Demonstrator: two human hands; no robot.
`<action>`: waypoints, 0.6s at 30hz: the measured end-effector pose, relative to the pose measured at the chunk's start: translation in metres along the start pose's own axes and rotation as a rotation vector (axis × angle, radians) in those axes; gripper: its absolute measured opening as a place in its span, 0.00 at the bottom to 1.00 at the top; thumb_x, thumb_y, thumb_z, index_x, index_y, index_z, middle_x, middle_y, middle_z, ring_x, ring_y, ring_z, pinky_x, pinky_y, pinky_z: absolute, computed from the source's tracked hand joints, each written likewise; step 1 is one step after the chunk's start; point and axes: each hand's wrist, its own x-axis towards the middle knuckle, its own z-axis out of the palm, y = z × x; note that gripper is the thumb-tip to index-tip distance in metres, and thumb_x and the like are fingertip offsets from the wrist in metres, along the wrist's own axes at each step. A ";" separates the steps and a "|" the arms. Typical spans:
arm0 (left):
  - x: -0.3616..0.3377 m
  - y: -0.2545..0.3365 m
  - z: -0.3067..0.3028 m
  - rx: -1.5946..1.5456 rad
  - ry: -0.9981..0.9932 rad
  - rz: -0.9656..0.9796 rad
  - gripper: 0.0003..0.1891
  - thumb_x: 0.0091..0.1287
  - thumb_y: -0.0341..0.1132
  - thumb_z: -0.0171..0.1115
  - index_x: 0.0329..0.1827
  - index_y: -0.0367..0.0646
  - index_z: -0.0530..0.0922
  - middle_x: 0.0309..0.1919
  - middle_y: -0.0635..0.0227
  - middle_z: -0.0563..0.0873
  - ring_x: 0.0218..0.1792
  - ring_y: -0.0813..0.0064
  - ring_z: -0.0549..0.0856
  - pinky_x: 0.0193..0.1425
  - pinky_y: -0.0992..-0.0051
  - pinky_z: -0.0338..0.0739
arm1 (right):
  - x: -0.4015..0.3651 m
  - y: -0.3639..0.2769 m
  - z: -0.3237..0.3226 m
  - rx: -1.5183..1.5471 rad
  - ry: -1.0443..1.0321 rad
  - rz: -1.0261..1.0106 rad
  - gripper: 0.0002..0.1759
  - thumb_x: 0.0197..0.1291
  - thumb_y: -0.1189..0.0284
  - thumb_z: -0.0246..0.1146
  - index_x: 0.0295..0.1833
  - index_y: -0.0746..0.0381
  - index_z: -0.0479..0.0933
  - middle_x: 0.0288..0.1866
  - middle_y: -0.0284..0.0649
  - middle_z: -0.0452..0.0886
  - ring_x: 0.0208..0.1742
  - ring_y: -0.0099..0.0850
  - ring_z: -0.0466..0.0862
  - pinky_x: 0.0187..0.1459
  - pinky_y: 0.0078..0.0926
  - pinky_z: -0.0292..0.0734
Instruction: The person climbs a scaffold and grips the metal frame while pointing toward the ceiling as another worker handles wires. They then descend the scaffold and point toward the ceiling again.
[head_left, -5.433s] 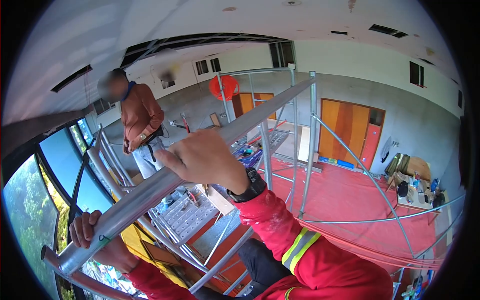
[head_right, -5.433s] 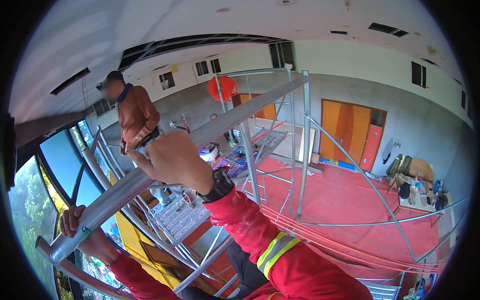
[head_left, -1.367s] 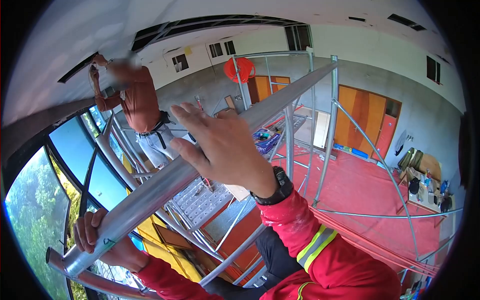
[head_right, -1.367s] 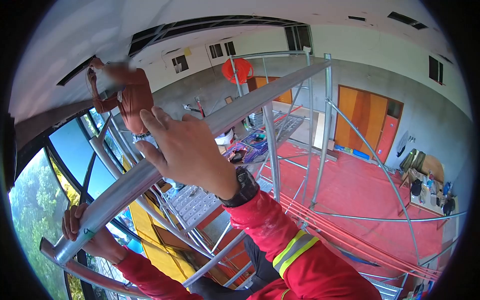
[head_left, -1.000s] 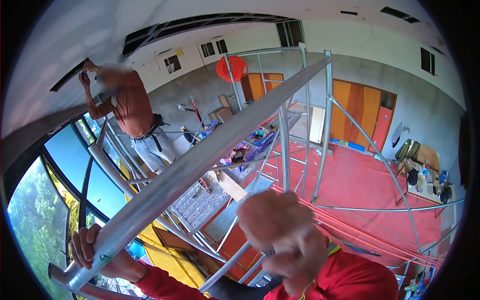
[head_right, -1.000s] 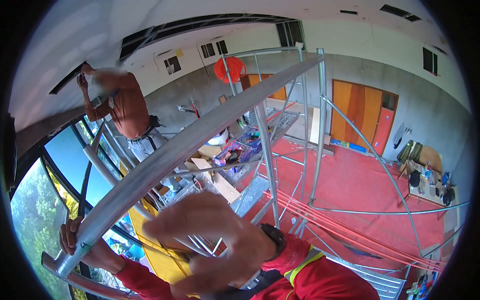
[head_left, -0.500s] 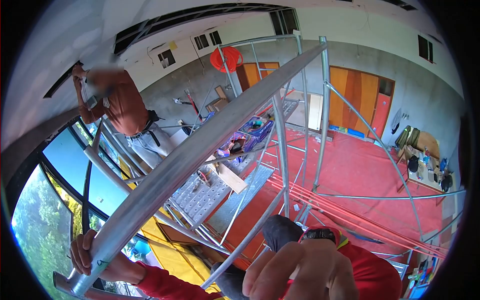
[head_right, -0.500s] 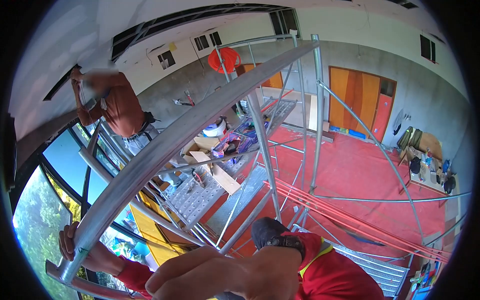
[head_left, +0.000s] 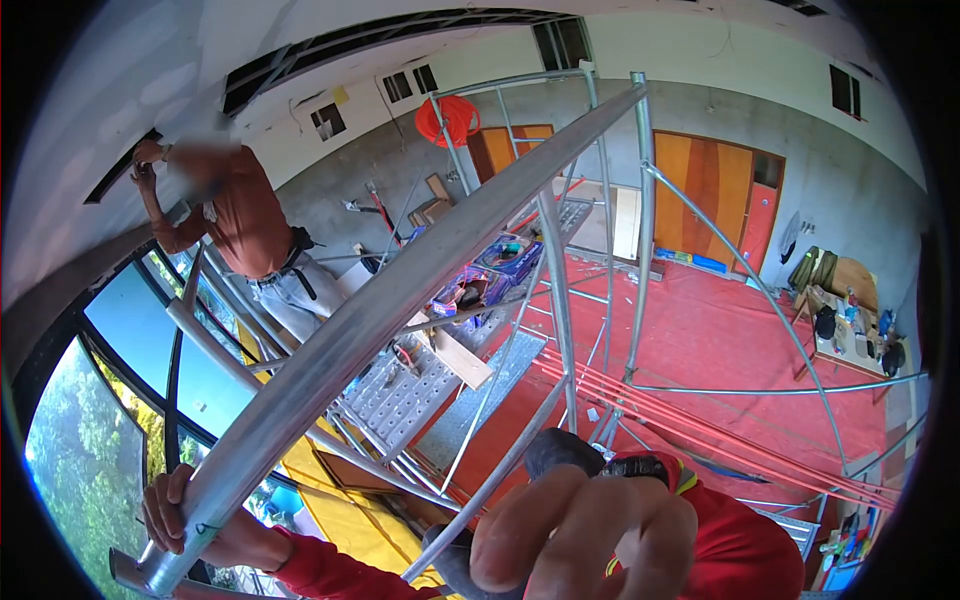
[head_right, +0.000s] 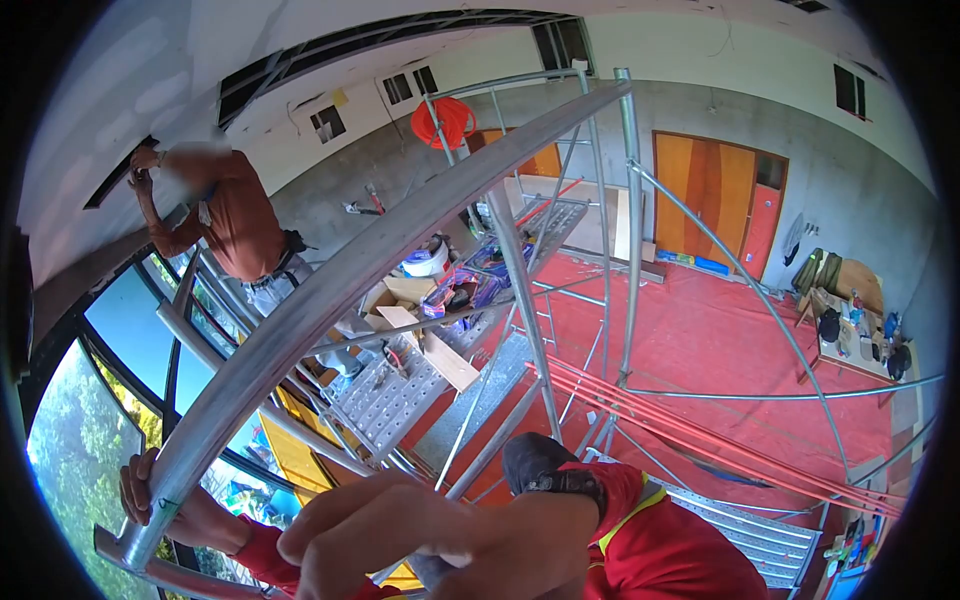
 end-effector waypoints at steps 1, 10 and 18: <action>0.000 0.001 -0.002 -0.001 0.002 -0.001 0.11 0.62 0.31 0.60 0.20 0.50 0.75 0.15 0.78 0.78 0.26 0.81 0.80 0.48 0.74 0.73 | -0.003 0.002 -0.003 -0.003 -0.019 -0.020 0.06 0.63 0.70 0.63 0.43 0.54 0.83 0.50 0.50 0.76 0.52 0.41 0.76 0.59 0.41 0.71; 0.002 0.004 -0.006 0.025 -0.017 0.030 0.11 0.63 0.32 0.59 0.21 0.50 0.74 0.16 0.77 0.76 0.25 0.80 0.79 0.47 0.74 0.74 | 0.006 -0.005 0.005 -0.075 0.000 0.032 0.08 0.60 0.69 0.65 0.43 0.58 0.84 0.50 0.49 0.75 0.50 0.41 0.76 0.56 0.42 0.71; -0.002 -0.003 0.001 -0.013 -0.040 0.026 0.11 0.67 0.33 0.56 0.24 0.49 0.73 0.16 0.76 0.75 0.27 0.78 0.79 0.46 0.74 0.73 | 0.023 -0.005 -0.014 -0.646 -0.357 0.328 0.20 0.58 0.74 0.60 0.57 0.62 0.73 0.54 0.49 0.73 0.56 0.46 0.73 0.54 0.46 0.69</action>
